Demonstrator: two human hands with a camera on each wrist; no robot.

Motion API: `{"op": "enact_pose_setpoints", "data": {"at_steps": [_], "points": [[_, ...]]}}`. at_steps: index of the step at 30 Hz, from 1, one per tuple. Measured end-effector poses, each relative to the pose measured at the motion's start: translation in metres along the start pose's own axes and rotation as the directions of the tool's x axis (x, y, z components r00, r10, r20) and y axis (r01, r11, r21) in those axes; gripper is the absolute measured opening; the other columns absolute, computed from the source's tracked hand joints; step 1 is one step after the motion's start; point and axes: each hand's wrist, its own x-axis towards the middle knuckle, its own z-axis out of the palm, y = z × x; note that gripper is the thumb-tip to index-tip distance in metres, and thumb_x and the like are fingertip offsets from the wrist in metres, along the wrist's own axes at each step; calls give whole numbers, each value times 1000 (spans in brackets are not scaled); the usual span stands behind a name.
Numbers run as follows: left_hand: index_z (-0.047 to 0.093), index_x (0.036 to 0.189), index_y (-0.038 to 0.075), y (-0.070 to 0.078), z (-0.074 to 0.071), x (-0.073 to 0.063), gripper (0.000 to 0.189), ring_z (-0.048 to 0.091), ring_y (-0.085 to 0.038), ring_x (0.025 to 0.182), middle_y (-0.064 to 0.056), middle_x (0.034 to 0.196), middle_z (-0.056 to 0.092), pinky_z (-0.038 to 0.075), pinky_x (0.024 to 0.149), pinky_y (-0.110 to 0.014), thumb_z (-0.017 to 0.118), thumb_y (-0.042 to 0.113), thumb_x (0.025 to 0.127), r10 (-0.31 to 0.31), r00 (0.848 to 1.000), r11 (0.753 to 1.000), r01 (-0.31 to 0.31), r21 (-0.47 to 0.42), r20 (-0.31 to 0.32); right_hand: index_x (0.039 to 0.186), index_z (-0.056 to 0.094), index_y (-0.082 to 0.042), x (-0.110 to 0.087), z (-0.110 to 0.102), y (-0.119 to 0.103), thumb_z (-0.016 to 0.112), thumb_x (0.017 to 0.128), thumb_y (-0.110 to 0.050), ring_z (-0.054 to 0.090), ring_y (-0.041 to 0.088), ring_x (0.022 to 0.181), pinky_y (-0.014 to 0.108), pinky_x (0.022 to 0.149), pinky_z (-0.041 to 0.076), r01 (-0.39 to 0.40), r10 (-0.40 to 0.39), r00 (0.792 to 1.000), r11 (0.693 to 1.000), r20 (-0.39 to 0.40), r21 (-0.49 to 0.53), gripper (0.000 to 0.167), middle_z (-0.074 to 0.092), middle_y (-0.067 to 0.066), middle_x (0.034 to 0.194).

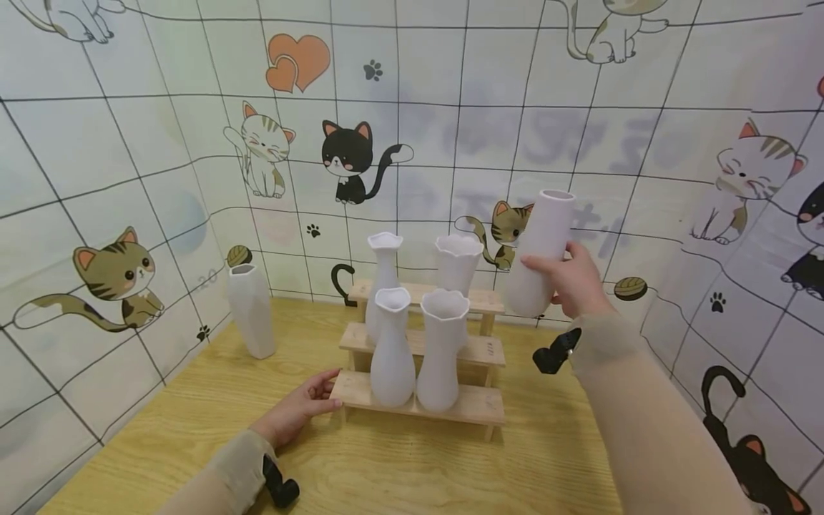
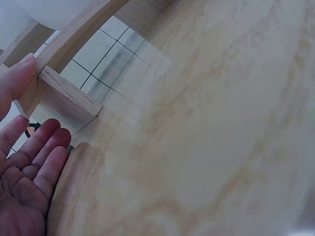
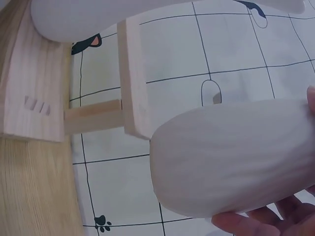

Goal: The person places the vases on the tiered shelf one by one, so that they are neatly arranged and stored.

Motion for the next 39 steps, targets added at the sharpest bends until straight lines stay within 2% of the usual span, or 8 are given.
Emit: {"op": "enact_pose_setpoints", "data": {"at_steps": [13, 22, 29, 39], "points": [[27, 150, 5, 2, 1, 0, 79, 52, -23, 112, -14, 125, 52, 42, 97, -39, 72, 23, 88, 6, 1000, 1000, -6, -7, 2, 153, 9, -6, 17, 23, -12, 73, 86, -36, 25, 42, 137, 71, 93, 33, 18, -20, 998, 999, 64, 37, 97, 19, 21, 154], [27, 150, 4, 0, 1, 1, 79, 53, -22, 111, -14, 123, 53, 43, 97, -39, 72, 22, 88, 11, 1000, 1000, -11, -7, 5, 152, 9, -8, 22, 37, -17, 75, 84, -37, 27, 42, 135, 69, 95, 33, -3, 0, 997, 999, 83, 34, 99, 21, 20, 153], [27, 150, 3, 0, -1, 0, 80, 53, -22, 110, -14, 122, 53, 43, 96, -38, 72, 22, 88, 16, 1000, 1000, -16, -9, 8, 151, 12, -7, 26, 44, -15, 70, 89, -31, 28, 41, 134, 68, 95, 35, -2, -2, 996, 999, 91, 41, 88, 23, 21, 150], [27, 150, 3, -1, -1, -1, 78, 53, -22, 109, -13, 122, 53, 43, 96, -38, 71, 22, 88, 13, 1000, 1000, -13, -12, 7, 153, 5, -9, 32, 55, -13, 65, 92, -29, 28, 43, 134, 68, 96, 34, -6, 4, 996, 1000, 88, 28, 88, 20, 22, 152]]}}
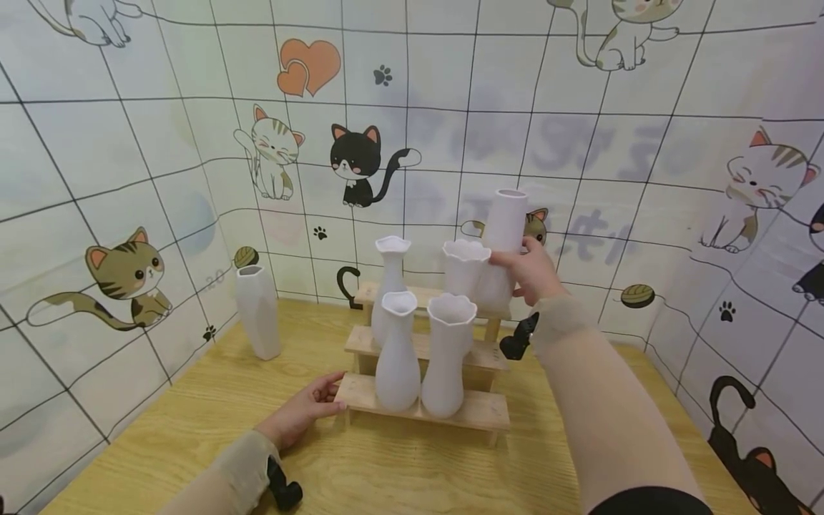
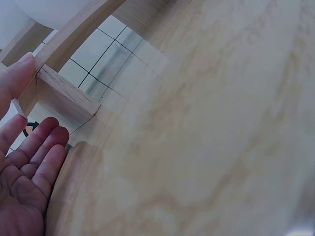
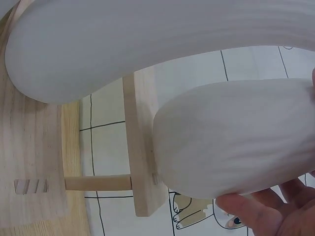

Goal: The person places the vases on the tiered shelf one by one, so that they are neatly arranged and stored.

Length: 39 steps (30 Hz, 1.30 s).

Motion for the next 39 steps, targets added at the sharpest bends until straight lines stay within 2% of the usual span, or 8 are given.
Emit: {"op": "enact_pose_setpoints", "data": {"at_steps": [5, 15, 25, 39], "points": [[27, 150, 3, 1, 0, 0, 78, 52, -22, 110, -13, 122, 53, 43, 96, -38, 72, 22, 89, -6, 1000, 1000, 6, 2, -2, 154, 4, -12, 3, 4, 1, 63, 93, -26, 24, 43, 137, 72, 96, 29, -15, 15, 1000, 1000, 0, 24, 86, 17, 21, 154], [28, 150, 4, -1, 0, -1, 78, 52, -21, 109, -12, 122, 53, 43, 96, -38, 72, 24, 88, -11, 1000, 1000, 11, 5, -3, 152, 13, -6, 9, 10, 3, 60, 94, -26, 27, 45, 136, 72, 93, 31, -9, 9, 1000, 1000, -20, -15, 77, 20, 23, 153], [28, 150, 4, 0, 0, 0, 79, 52, -22, 110, -12, 122, 54, 42, 97, -39, 73, 24, 88, -8, 1000, 1000, 8, 4, -6, 153, 10, -8, 11, 14, 5, 59, 95, -27, 27, 46, 135, 70, 94, 33, -23, 22, 999, 999, -29, -28, 78, 20, 24, 153], [27, 150, 3, -2, -1, 1, 81, 53, -22, 110, -13, 123, 54, 43, 96, -38, 73, 24, 87, 1, 1000, 1000, -1, -9, -1, 153, 9, -9, 13, 16, 10, 59, 94, -30, 28, 47, 135, 69, 94, 34, 1, -1, 999, 1000, -33, -29, 80, 20, 23, 153]]}}
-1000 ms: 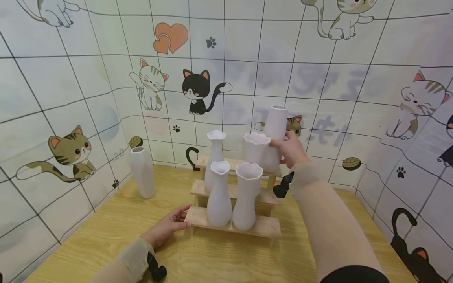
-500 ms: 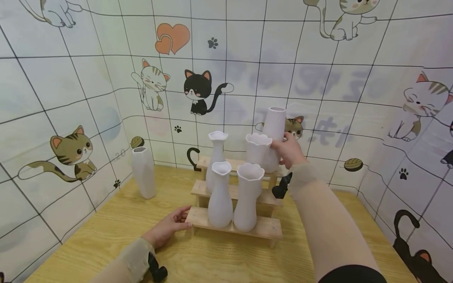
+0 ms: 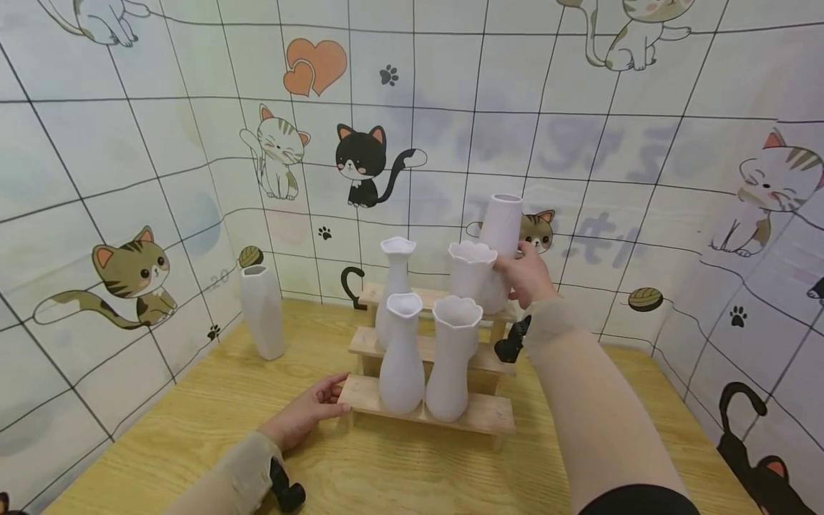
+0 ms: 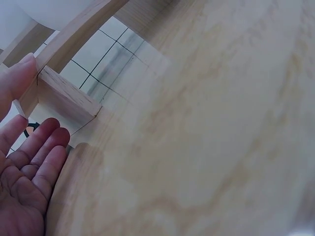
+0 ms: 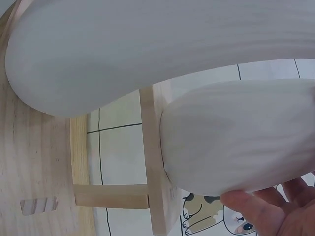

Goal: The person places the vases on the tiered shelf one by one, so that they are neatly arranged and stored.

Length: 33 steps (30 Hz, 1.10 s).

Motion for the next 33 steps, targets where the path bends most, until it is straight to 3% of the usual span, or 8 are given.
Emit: {"op": "enact_pose_setpoints", "data": {"at_steps": [11, 33], "points": [[27, 150, 3, -1, 0, 2, 81, 53, -22, 110, -13, 123, 53, 43, 96, -37, 73, 24, 87, -3, 1000, 1000, 3, -3, -2, 150, 16, -7, 1, 2, 3, 59, 94, -28, 30, 47, 133, 70, 95, 33, 10, -10, 1000, 1000, -26, 11, 73, 24, 25, 151], [26, 150, 2, 3, 0, -1, 81, 52, -22, 109, -13, 122, 53, 43, 95, -37, 73, 23, 87, -3, 1000, 1000, 3, 1, 6, 151, 12, -7, -3, 1, 9, 59, 94, -30, 30, 46, 133, 67, 99, 31, 28, -28, 999, 1000, 15, 1, 78, 23, 28, 149]]}}
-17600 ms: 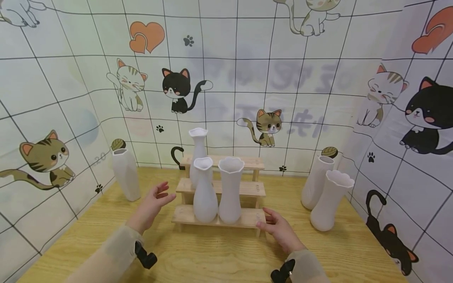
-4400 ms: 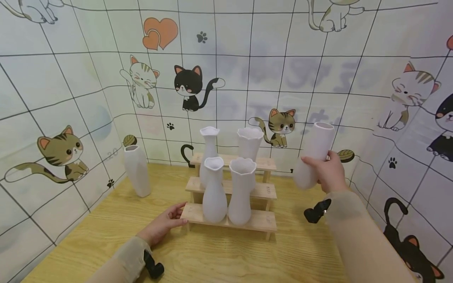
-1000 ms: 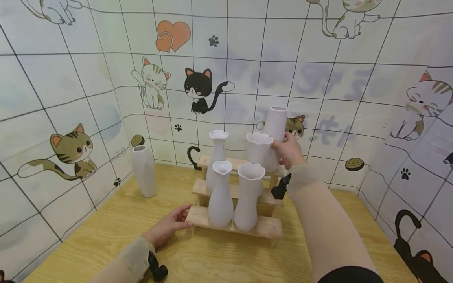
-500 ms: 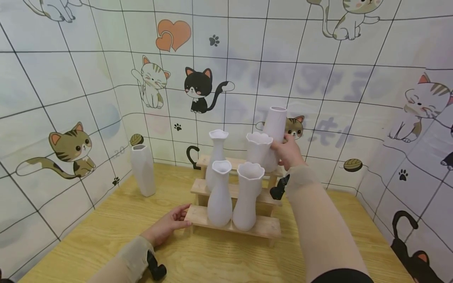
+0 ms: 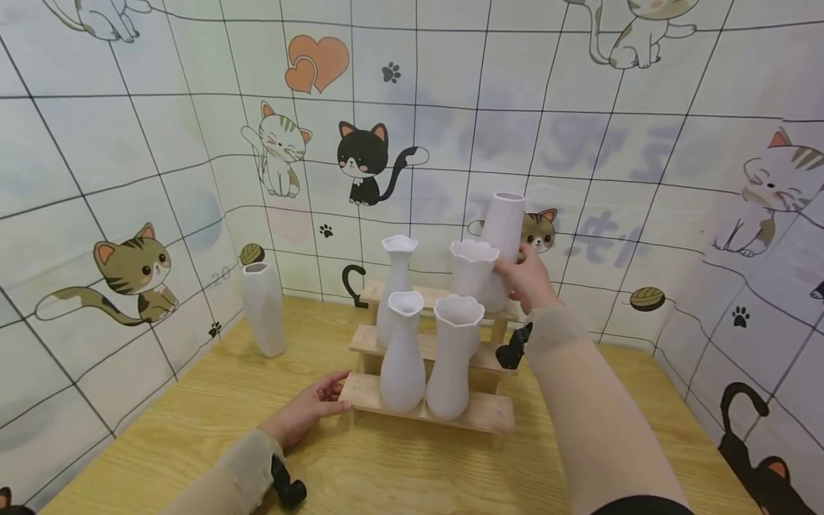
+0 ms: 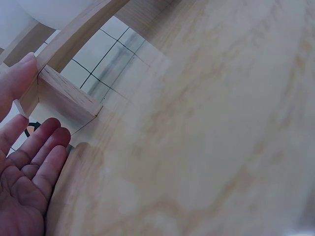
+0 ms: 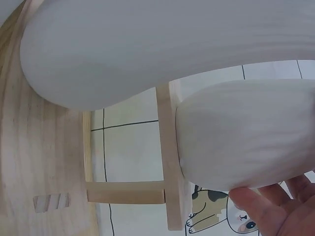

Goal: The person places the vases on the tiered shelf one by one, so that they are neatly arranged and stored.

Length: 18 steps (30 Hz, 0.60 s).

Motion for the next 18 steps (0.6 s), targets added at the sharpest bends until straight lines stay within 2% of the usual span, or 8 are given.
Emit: {"op": "enact_pose_setpoints", "data": {"at_steps": [8, 14, 18], "points": [[26, 150, 3, -1, 0, 1, 80, 52, -21, 110, -13, 124, 53, 43, 96, -37, 72, 23, 88, -4, 1000, 1000, 4, -3, -2, 153, 12, -13, -8, -3, 5, 63, 94, -25, 30, 43, 134, 65, 102, 28, 45, -44, 998, 999, 33, 0, 79, 26, 25, 150], [26, 150, 2, -1, 0, 1, 80, 52, -21, 110, -14, 124, 52, 44, 95, -35, 72, 23, 88, 6, 1000, 1000, -6, -1, 4, 155, 6, -14, -16, -8, 9, 68, 91, -28, 23, 40, 139, 63, 107, 21, 53, -53, 996, 999, 73, 14, 90, 20, 21, 154], [26, 150, 3, -1, 0, 0, 80, 52, -22, 110, -13, 123, 53, 43, 95, -36, 72, 23, 88, 1, 1000, 1000, -1, 2, 5, 155, -1, -13, -23, -12, 15, 70, 89, -31, 20, 40, 140, 61, 109, 20, 30, -31, 996, 1000, 86, 4, 99, 14, 21, 157]]}}
